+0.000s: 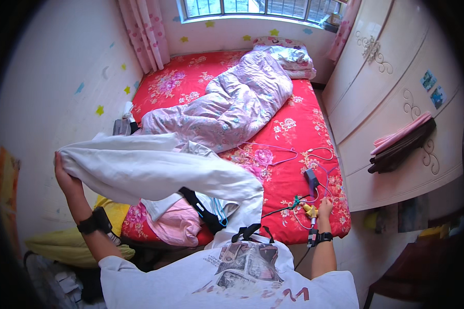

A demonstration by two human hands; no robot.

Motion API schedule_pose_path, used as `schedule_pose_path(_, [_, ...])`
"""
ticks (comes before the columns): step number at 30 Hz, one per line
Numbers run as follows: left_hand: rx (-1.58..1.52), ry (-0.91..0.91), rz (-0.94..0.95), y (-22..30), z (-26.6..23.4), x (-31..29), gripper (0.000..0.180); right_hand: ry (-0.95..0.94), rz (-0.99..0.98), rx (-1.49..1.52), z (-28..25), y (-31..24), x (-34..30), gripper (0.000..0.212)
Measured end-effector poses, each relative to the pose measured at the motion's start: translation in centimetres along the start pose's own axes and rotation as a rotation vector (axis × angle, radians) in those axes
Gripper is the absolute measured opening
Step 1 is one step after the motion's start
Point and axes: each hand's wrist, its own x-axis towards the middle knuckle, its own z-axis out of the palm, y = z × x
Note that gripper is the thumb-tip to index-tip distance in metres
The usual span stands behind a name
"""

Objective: Fold various pieces of clothing on a bed and hang up plastic clothes hangers.

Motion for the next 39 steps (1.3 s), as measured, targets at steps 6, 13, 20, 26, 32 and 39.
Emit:
schedule_pose_path(6, [1.374,-0.037,0.059,-11.9,-14.0,7.6,0.037,0.102,-0.345,-0.489,2.8,-2.6,-3.6,0.027])
schedule_pose_path(13, [1.942,-0.188,-0.306,-25.1,-20.5,2.6,0.039,-0.078,-0.443,-0.507,5.9,-5.1,-5.8,0.051])
schedule_pose_path(20, [1.261,-0.957,-0.458,-40.7,-12.8,-13.3,0.041,-0.357,-0.213,-0.541,2.9,-1.4,-14.0,0.039])
schedule_pose_path(26, [1.411,-0.774,-0.978,-54.3,-8.4,-26.4,0.098,-0.389,-0.127,-0.685,-2.4,-0.1,-21.9,0.036])
schedule_pose_path(32, [0.842,-0.592,-0.78,-57.3,-8.6,-26.3,0.029,-0.309,0.086,-0.559,-6.2,-1.6,-25.8,0.035])
schedule_pose_path(39, [0.193,-0.611,-0.878,-38.9,2.5,-23.8,0.033,-0.498,-0.183,-0.555,-0.3,-6.4,-23.4,0.034])
